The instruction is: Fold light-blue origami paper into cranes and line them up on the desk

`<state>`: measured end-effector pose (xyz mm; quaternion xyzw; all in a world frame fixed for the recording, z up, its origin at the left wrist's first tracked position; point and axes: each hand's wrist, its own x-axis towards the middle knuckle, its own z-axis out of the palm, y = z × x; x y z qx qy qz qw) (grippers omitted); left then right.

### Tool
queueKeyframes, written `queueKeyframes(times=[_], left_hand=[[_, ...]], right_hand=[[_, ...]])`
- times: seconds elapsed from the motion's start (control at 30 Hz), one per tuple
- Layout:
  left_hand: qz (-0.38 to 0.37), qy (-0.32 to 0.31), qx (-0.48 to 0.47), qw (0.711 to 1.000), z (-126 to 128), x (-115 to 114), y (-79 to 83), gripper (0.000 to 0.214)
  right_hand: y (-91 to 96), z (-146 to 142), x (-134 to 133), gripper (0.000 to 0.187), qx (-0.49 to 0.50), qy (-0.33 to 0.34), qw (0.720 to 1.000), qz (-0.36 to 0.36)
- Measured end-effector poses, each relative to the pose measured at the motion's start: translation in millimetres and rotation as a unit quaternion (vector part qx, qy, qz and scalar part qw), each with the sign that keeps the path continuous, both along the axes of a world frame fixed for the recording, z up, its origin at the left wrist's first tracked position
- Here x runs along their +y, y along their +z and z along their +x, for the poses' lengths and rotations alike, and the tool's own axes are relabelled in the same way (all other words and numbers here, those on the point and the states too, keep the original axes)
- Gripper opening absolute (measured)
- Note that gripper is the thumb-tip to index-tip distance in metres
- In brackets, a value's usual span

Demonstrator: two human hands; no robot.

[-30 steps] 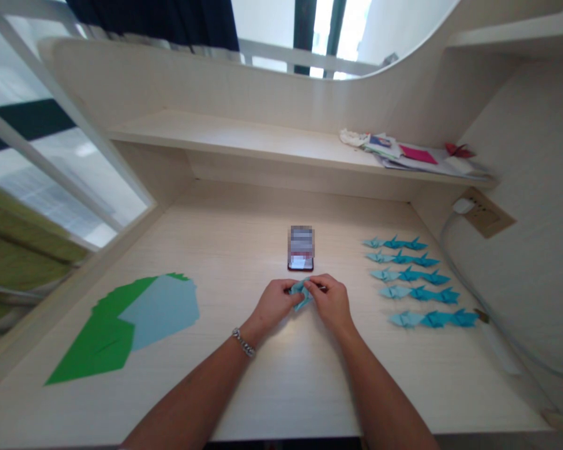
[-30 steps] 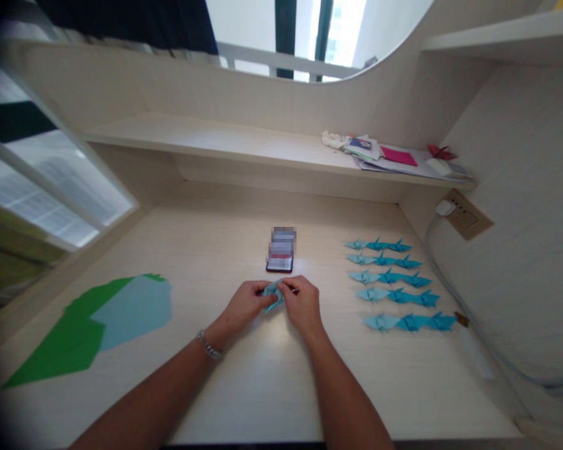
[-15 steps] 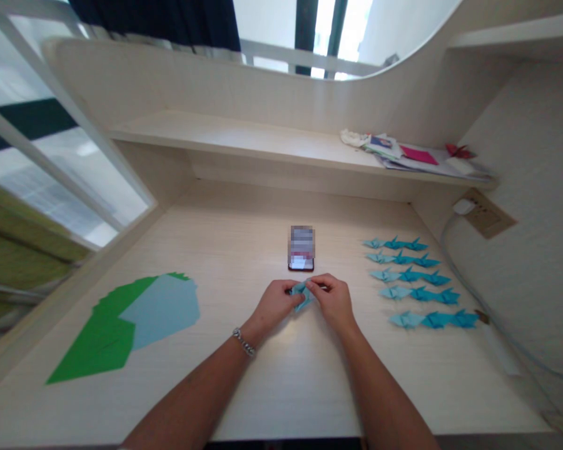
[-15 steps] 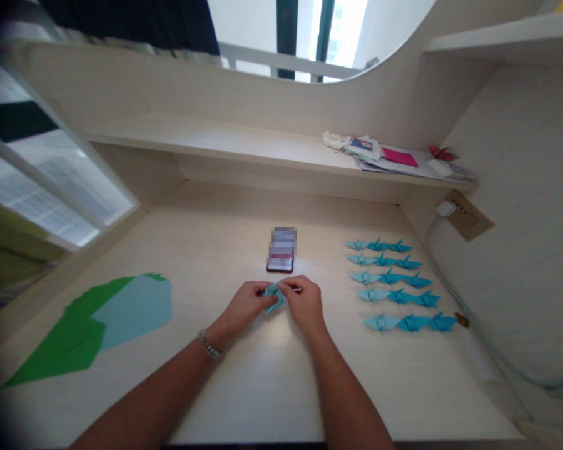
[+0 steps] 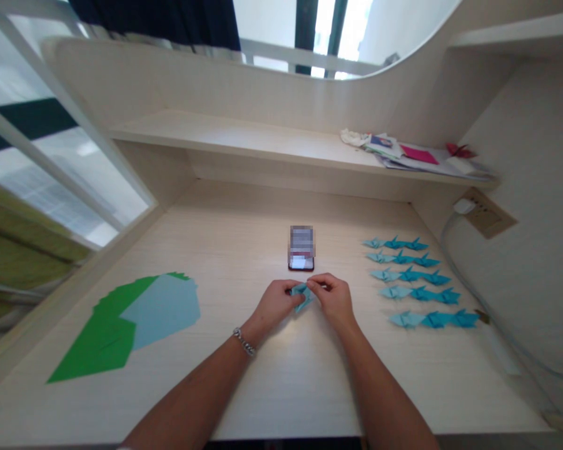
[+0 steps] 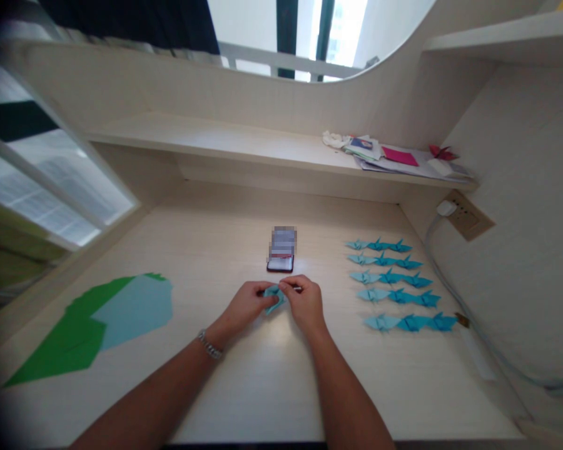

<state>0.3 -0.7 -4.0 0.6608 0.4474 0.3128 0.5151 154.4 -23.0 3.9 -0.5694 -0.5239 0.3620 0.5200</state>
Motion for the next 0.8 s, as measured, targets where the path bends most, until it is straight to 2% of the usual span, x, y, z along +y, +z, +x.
queueKeyframes(times=[0.1, 0.23, 0.37, 0.67, 0.8], left_hand=[[0.006, 0.005, -0.019, 1.0, 0, 1, 0.4, 0.028], [0.016, 0.066, -0.059, 0.996, -1, 3, 1.6, 0.028], [0.01, 0.107, -0.073, 0.992, -1, 4, 0.2, 0.029], [0.0, 0.115, -0.076, 0.99, -1, 4, 1.2, 0.03], [0.006, 0.105, -0.092, 0.99, 0, 3, 4.2, 0.029]], right_hand=[[-1.1, 0, 0, 0.018, 0.005, -0.004, 1.0, 0.005], [-6.6, -2, 2, 0.03, 0.008, 0.007, 1.0, -0.018], [-13.2, -4, 2, 0.024, -0.013, 0.019, 0.999, -0.036], [-15.1, -4, 2, 0.017, 0.023, 0.01, 0.998, -0.062], [-15.8, -4, 4, 0.022, 0.058, 0.018, 0.997, -0.057]])
